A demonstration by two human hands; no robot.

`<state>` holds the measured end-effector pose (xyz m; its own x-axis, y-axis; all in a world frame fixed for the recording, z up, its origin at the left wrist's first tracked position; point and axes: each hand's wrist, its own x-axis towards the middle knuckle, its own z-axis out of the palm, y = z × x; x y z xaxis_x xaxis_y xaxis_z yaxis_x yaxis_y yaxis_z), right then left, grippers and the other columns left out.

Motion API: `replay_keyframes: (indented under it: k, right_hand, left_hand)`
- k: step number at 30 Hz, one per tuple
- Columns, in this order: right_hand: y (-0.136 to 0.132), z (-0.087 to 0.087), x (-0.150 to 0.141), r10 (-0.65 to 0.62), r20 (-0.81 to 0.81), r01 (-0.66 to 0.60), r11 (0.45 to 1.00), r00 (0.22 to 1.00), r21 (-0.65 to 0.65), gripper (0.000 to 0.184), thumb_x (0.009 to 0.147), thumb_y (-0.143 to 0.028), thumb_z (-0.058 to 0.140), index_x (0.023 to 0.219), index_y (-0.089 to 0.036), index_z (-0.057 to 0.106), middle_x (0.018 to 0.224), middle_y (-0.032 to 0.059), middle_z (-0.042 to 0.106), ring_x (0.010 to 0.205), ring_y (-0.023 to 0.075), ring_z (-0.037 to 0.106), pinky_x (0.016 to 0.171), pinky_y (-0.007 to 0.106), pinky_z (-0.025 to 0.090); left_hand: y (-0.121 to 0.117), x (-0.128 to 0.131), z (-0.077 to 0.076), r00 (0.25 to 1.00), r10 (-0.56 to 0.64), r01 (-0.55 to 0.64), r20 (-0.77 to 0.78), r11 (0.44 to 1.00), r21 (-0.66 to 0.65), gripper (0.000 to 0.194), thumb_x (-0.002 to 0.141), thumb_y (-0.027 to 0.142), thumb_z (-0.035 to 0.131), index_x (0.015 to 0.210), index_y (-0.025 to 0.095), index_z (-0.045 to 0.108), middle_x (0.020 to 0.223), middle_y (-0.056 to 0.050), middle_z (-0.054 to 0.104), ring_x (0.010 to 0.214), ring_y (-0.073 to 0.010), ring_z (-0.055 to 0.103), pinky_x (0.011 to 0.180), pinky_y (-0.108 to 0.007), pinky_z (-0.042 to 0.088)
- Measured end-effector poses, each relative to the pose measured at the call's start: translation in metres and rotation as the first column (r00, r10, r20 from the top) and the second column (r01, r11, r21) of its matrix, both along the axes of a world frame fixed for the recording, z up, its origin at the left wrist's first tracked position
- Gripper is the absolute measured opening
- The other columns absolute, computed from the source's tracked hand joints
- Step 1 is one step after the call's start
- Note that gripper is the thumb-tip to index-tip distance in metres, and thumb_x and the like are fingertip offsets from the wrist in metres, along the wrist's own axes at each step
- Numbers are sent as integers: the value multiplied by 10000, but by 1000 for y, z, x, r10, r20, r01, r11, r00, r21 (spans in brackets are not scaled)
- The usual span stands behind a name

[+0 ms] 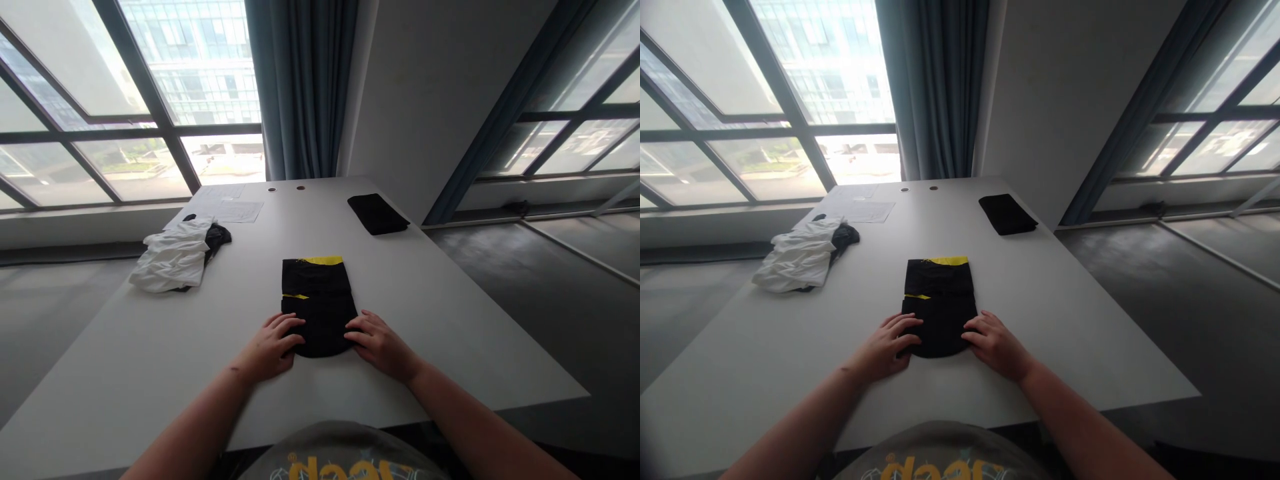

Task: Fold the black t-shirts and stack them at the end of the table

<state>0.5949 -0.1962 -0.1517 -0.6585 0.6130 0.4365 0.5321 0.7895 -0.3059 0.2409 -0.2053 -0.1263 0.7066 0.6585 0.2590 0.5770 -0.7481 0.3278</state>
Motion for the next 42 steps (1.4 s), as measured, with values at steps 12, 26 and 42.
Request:
replay_keyframes:
  k: [12,26,42]
  right_hand:
    - [17,-2,0,-85,-125,68,989,988,-133,456,853,-8,523,1166,-249,750,1239,102,702,1156,254,653,1040,476,548]
    - [6,9,-1,-164,-380,42,950,910,-309,247,1051,-292,447,1102,-243,683,1057,71,769,1034,229,731,1116,468,490]
    - [84,19,-45,-733,-111,660,660,672,-360,323,1052,-380,399,949,-208,652,879,99,746,840,263,703,724,315,481]
  left_hand:
    - [20,-6,-11,972,145,-97,187,964,-246,538,670,10,572,1144,257,633,1400,-70,656,1286,-247,622,1122,-413,496]
    - [14,-10,-9,890,298,-226,345,946,-233,273,1028,349,436,1104,233,671,979,-64,775,909,-206,732,844,-326,567]
    - [107,48,15,622,774,-719,116,624,-306,328,1076,381,334,1042,227,622,1003,-98,753,956,-258,712,784,-335,509]
